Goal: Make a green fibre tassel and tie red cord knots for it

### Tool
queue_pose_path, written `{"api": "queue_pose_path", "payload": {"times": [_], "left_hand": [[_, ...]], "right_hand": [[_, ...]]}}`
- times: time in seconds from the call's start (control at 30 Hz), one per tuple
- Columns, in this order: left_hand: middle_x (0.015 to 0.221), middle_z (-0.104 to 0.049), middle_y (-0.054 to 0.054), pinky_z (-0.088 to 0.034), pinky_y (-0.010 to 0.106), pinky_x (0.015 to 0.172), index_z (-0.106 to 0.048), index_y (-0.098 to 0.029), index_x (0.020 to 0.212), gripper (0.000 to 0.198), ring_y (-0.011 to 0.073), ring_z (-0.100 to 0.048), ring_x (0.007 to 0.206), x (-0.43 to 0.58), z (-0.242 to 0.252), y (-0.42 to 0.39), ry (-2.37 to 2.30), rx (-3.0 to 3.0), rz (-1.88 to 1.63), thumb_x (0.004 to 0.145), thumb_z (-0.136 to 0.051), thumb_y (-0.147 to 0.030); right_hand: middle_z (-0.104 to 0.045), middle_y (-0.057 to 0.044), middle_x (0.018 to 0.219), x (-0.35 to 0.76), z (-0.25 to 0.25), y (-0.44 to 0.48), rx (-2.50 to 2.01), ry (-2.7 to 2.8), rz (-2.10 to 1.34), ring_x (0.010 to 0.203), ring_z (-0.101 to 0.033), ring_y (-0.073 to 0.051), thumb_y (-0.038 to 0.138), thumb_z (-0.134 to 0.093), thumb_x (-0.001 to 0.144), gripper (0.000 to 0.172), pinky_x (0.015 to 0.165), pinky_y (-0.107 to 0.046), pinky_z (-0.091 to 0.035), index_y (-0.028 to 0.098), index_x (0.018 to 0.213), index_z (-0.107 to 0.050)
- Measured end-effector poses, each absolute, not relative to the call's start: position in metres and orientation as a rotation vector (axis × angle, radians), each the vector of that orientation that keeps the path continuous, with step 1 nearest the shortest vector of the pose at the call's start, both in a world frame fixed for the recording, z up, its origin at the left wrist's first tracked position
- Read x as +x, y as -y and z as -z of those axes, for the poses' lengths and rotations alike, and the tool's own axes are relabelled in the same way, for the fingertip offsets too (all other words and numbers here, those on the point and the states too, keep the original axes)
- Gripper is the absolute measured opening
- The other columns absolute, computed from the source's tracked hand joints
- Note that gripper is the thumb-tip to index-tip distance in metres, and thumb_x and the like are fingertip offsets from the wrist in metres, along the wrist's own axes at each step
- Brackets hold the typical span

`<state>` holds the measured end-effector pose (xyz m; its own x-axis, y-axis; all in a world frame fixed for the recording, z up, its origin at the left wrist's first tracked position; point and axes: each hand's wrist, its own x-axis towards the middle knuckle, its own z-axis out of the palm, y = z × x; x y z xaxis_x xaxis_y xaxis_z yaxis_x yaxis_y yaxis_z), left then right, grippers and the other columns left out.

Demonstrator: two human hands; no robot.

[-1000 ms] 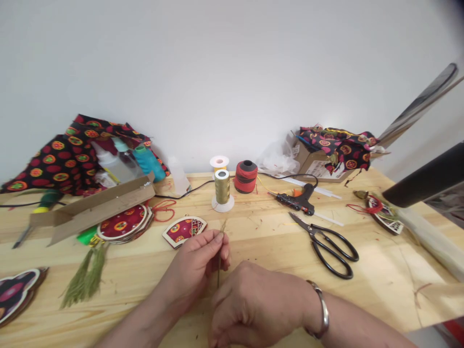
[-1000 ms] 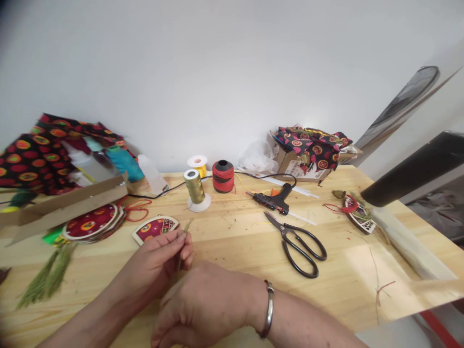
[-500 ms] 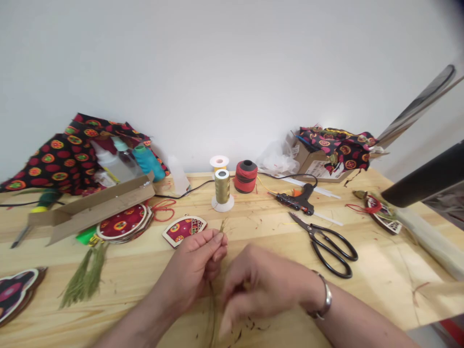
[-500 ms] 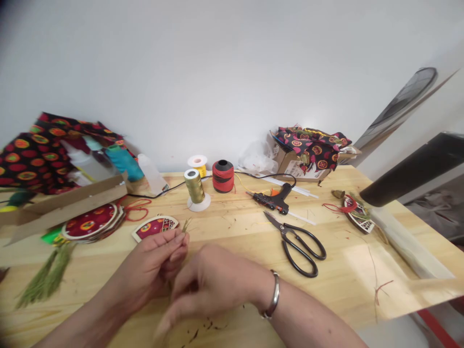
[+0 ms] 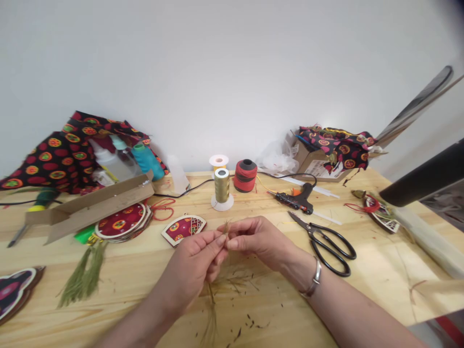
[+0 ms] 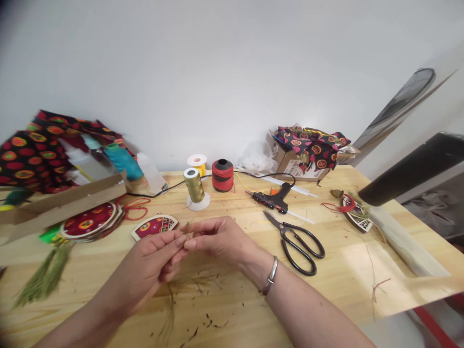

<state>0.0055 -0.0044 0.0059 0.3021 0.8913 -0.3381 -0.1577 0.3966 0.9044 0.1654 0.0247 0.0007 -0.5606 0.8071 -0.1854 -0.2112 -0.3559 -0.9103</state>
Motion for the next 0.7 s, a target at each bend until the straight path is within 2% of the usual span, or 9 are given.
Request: {"api": "queue_pose_path", "payload": {"times": [0.07,0.13,0.2,0.37,0.7], "left_hand": [[0.049,-0.038,-0.007,-0.017,0.019,0.039,-0.053,-0.014,0.06,0.029,0.0034,-0.027,0.041,0.0052,-0.0056,0.0042,-1.025,0.911,-0.826,0.081,-0.057,-0.034],[0.049,-0.038,-0.007,-0.017,0.019,0.039,-0.051,-0.015,0.057,0.031,0.0033,-0.027,0.04,0.0055,-0.0053,0.004,-1.028,0.921,-0.814,0.081,-0.057,-0.034],[0.048,-0.037,-0.007,-0.016,0.019,0.039,-0.05,-0.015,0.056,0.032,0.0033,-0.026,0.04,0.0062,-0.0051,0.0039,-1.02,0.92,-0.805,0.08,-0.058,-0.034],[0.05,-0.041,-0.006,-0.016,0.018,0.038,-0.059,-0.014,0.067,0.023,0.0033,-0.026,0.041,0.0085,-0.0059,0.0052,-1.01,0.898,-0.776,0.079,-0.06,-0.033],[0.049,-0.041,-0.007,-0.014,0.017,0.038,-0.066,-0.013,0.083,0.024,0.0035,-0.022,0.041,0.0101,-0.011,0.0053,-1.046,0.794,-0.805,0.073,-0.065,-0.035]], "right_hand": [[-0.067,0.0,0.086,0.1647,0.0024,-0.0242,-0.775,1.151,-1.967,0.055,-0.045,-0.004,0.025,-0.074,0.064,0.018,0.046,-0.018,-0.027,0.017,0.08,-0.071],[-0.066,0.0,0.093,0.1649,0.004,-0.0247,-0.763,1.137,-1.954,0.056,-0.045,-0.003,0.023,-0.074,0.064,0.011,0.046,-0.017,-0.026,0.016,0.07,-0.07],[-0.066,0.0,0.087,0.165,0.0043,-0.0255,-0.781,1.136,-1.949,0.054,-0.044,-0.002,0.023,-0.075,0.064,0.011,0.046,-0.017,-0.025,0.015,0.067,-0.069],[-0.06,0.004,0.054,0.1627,0.0023,-0.0255,-0.881,1.075,-1.893,0.048,-0.045,-0.004,0.024,-0.076,0.061,0.014,0.05,-0.019,-0.029,0.013,0.064,-0.068],[-0.061,0.004,0.055,0.159,0.0016,-0.0249,-0.92,1.083,-1.717,0.051,-0.049,-0.006,0.024,-0.073,0.062,0.013,0.055,-0.021,-0.037,0.014,0.061,-0.065]]}}
